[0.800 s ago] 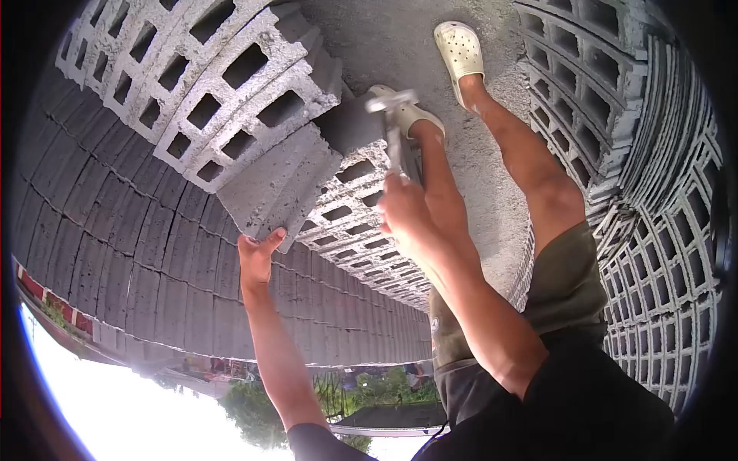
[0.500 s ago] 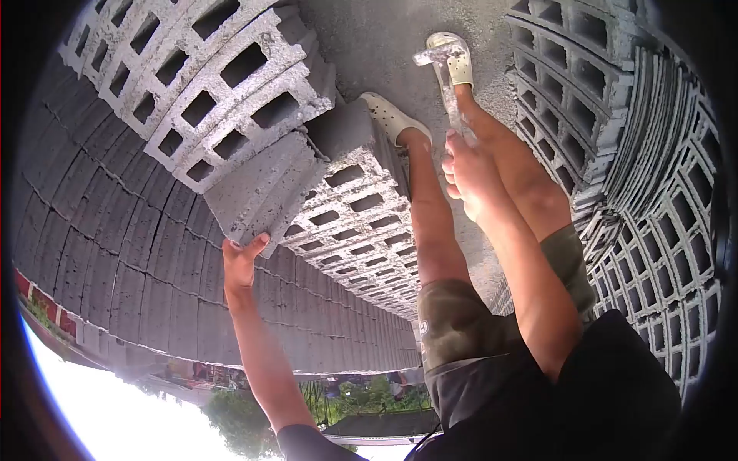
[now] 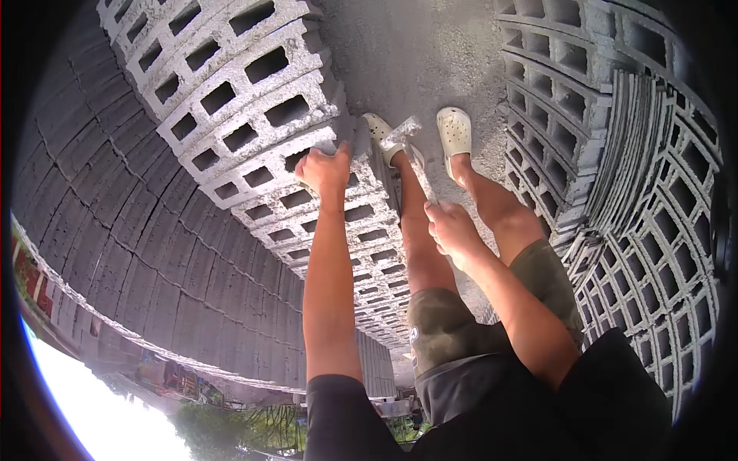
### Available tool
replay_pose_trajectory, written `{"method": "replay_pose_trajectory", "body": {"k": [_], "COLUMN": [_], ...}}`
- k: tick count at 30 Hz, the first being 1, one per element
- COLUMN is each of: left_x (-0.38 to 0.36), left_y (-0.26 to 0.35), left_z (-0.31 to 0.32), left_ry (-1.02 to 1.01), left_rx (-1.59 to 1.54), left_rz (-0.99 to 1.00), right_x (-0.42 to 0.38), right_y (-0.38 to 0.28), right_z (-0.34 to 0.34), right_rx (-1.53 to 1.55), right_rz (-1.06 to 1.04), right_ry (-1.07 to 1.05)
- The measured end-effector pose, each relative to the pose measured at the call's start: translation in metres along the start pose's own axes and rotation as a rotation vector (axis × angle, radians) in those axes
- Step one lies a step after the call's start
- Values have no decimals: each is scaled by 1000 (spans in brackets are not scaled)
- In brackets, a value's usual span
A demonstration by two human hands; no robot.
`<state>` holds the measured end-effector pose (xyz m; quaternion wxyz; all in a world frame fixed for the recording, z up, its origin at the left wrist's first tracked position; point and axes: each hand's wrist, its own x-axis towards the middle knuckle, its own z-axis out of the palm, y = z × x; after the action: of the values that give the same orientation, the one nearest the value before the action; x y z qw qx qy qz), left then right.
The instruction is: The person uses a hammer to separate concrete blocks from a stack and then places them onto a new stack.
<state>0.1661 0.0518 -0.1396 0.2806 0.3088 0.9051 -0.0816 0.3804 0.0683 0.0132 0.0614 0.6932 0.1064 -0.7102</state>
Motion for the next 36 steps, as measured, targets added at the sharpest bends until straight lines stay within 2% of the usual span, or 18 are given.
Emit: {"method": "replay_pose_trajectory", "body": {"k": [1,4,6,8,10,11,13,15,16,21,22,23,26,27,29,33,35,36], "left_x": [3,4,-7,-39,-74,-93,-118,-122,-119,-108,-99,-91,-75,-74,-74,-68,-67,-66], "left_y": [14,42,38,26,0,-8,-21,-18,-19,-10,-7,2,11,15,17,8,-1,-5], "left_z": [22,31,22,8,10,10,32,47,55,44,48,47,70,67,68,61,66,61], "left_ry": [75,198,193,422,581,569,416,439,395,375,340,141,188,107,23,-87,-23,-108], "left_rx": [6,-42,-95,-123,-21,-28,-3,66,63,-20,-64,-129,20,22,25,-33,-18,-68], "left_rz": [47,-85,-1,160,156,144,71,141,146,204,177,13,-59,-113,-155,-148,-61,-91], "right_x": [-4,-8,-11,-5,24,58,34,14,-3,14,18,19,46,48,56,63,48,42], "right_y": [4,14,24,34,67,107,77,60,45,70,71,75,107,108,99,105,84,68], "right_z": [3,-12,-32,-65,-109,-135,-144,-140,-139,-124,-120,-116,-115,-115,-113,-99,-104,-113], "right_rx": [-70,-157,0,-318,-386,-347,-409,-394,-673,-666,-581,-493,22,26,107,162,130,130], "right_rz": [-49,-62,46,-196,-298,-231,-319,-262,-479,-704,-548,-392,-295,-291,87,46,-20,-85], "right_ry": [24,-42,-103,7,-40,-83,-83,-54,79,324,263,211,-22,-10,-127,-74,9,8]}}
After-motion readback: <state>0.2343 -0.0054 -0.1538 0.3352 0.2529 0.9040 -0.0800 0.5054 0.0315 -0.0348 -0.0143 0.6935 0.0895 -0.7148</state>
